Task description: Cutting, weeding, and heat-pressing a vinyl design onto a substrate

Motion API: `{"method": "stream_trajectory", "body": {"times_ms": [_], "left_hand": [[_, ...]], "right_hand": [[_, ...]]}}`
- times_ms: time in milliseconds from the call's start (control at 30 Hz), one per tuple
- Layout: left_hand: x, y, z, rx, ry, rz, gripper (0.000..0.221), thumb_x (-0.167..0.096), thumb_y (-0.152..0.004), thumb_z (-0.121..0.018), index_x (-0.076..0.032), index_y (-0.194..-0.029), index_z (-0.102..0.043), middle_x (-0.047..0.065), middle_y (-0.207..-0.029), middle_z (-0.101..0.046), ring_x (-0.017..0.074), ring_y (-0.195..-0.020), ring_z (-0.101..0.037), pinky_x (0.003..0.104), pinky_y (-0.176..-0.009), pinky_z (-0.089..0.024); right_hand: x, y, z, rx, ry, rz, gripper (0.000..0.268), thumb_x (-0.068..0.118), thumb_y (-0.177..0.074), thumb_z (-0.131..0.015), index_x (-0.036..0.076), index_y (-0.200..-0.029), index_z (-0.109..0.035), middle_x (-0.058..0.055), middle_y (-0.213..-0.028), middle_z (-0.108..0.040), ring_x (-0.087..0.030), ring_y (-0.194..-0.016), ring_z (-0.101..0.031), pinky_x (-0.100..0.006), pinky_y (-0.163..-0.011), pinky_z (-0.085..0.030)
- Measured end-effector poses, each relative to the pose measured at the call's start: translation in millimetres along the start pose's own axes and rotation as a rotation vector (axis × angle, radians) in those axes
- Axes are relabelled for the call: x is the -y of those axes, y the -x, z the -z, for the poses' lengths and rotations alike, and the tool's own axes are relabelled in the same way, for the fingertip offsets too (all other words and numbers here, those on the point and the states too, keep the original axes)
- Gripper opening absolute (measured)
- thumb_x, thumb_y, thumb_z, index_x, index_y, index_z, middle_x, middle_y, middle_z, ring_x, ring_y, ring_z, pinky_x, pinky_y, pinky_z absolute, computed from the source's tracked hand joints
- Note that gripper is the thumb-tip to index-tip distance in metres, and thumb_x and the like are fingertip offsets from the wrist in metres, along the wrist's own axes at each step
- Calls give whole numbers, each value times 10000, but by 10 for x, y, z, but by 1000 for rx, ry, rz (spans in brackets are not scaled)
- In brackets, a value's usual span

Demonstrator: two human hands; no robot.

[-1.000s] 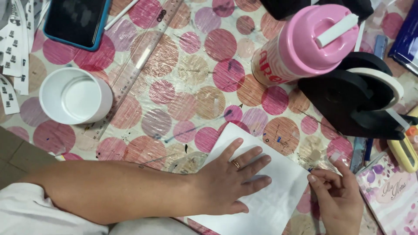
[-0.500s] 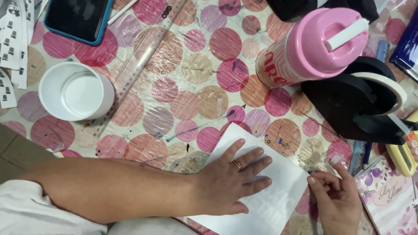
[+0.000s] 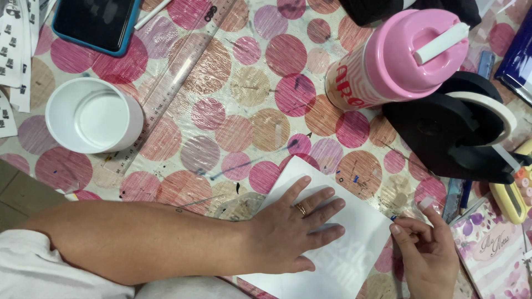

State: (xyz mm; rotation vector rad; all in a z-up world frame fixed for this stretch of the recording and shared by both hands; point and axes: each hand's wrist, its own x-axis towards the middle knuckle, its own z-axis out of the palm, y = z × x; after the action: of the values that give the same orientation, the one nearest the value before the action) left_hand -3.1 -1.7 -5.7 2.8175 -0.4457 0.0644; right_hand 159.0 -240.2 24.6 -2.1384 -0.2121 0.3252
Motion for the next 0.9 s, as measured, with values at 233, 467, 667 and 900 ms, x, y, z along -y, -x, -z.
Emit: {"method": "stream_trajectory", "body": {"times_ms": [233, 467, 667, 900], "left_hand": [[7, -15, 38, 64, -25, -8, 840, -767, -861, -402, -327, -1571, -315, 111, -1710, -210, 395, -1580, -173, 691, -1239, -45], [10, -23, 21, 47, 17, -6, 854, -766, -842, -455, -318, -1561, -348, 118, -1703, -233, 402, -1579, -175, 697, -1239, -34], [22, -7, 14, 35, -11, -17, 857, -785, -852, -420, -320, -1567, -340, 118, -1705, -229, 404, -1579, -174, 696, -1243, -41], [333, -10, 73, -30, 45, -146, 954, -811, -734, -639, -274, -1508, -486, 34, -1661, -361, 271, -1548, -293, 569, -1222, -209]], "right_hand": [[-43, -8, 13, 8, -4, 17, 682, -91, -883, -690, -12, -1519, -457, -155, -1048, -679, -93, -832, -537, -187, -816, -421], [46, 15, -3, 9, 7, 4, 671, -92, -879, -692, -20, -1506, -465, -167, -1062, -678, -103, -876, -555, -188, -808, -415], [26, 7, -3, 1, 21, -1, 673, -87, -881, -693, -17, -1510, -465, -149, -1067, -679, -89, -818, -515, -184, -797, -406], [83, 45, -31, -7, 26, 28, 615, -70, -901, -698, -4, -1470, -474, -170, -1058, -683, -97, -884, -570, -186, -798, -418]]}}
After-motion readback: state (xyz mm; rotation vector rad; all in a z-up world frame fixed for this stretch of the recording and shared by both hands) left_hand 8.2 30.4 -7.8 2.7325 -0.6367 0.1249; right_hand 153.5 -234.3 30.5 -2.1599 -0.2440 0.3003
